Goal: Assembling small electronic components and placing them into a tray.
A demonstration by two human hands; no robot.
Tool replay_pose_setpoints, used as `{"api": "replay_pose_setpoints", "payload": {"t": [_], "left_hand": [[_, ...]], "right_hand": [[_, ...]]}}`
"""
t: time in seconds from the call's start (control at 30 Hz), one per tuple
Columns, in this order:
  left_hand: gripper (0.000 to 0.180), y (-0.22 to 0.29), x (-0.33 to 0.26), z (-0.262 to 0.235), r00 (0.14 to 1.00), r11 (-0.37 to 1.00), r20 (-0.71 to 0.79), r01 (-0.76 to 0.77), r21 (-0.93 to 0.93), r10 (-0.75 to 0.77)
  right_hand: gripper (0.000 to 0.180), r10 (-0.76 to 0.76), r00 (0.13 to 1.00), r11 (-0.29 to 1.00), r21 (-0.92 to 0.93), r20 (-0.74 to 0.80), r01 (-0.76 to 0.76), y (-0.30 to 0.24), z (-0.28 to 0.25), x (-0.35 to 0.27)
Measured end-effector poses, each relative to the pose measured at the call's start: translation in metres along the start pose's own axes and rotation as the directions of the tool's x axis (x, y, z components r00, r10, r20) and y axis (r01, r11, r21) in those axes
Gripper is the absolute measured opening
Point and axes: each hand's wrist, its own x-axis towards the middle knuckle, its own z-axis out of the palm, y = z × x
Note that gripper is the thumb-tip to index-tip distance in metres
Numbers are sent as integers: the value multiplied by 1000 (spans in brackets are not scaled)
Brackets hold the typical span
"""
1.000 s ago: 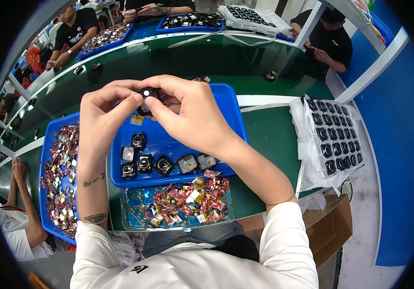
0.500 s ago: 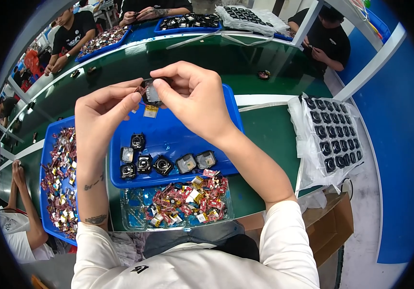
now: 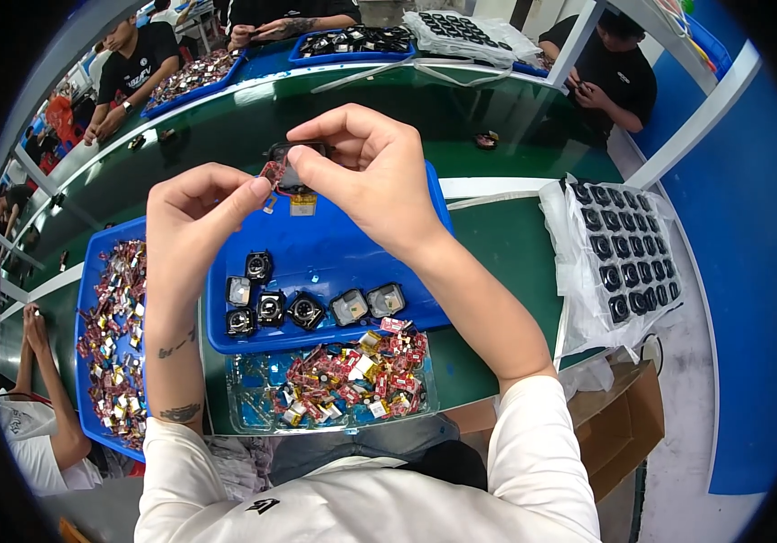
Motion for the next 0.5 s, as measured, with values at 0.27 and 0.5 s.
{"api": "replay_pose_setpoints", "payload": {"t": [0.27,0.5], "left_hand": [[14,-5,2,0,993,978,96,84,-191,-66],[15,-8,4,7,998,976,-31,55,-210,-62]], "right_hand": [[12,-63,996,994,-93,-67,56,-3,5,-4],[11,-54,998,998,25,-36,54,-5,8,-6]]}}
